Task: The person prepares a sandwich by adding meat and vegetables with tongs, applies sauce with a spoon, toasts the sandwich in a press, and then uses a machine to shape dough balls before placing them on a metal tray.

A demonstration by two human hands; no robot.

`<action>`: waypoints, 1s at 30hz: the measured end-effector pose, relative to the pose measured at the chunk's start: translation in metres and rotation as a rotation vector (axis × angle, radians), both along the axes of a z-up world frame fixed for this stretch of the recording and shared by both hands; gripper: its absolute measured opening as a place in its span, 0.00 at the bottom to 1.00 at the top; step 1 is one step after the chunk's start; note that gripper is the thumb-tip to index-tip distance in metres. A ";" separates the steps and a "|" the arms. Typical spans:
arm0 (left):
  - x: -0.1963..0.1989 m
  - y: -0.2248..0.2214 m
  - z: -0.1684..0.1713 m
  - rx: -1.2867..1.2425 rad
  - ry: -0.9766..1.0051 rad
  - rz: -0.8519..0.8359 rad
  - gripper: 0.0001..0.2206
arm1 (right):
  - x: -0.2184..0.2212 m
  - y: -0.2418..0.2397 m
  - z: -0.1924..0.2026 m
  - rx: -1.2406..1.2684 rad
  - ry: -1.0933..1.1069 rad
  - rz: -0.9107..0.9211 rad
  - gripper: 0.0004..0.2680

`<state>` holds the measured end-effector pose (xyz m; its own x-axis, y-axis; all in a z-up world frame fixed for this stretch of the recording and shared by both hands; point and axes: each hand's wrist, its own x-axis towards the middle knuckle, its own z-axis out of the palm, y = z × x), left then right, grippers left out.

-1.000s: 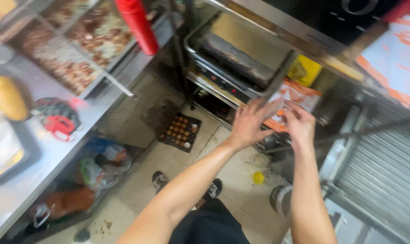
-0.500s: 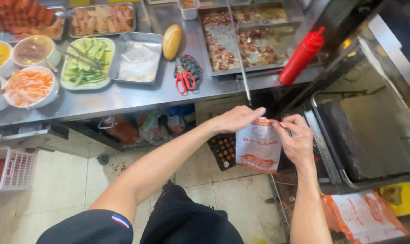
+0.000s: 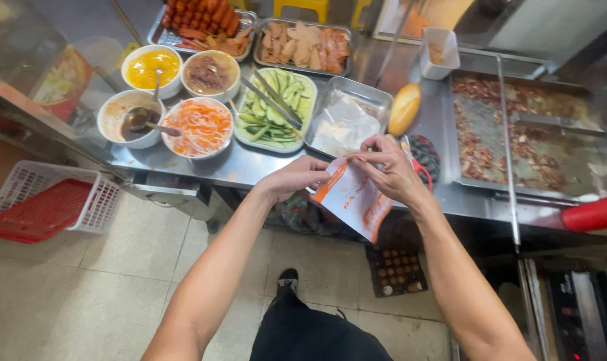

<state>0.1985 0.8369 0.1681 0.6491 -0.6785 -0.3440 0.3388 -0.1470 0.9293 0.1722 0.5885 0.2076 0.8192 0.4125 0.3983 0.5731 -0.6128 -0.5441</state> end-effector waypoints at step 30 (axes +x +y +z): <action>0.015 -0.186 0.050 0.119 -0.809 -0.807 0.10 | -0.073 -0.155 -0.033 1.208 0.570 -0.281 0.18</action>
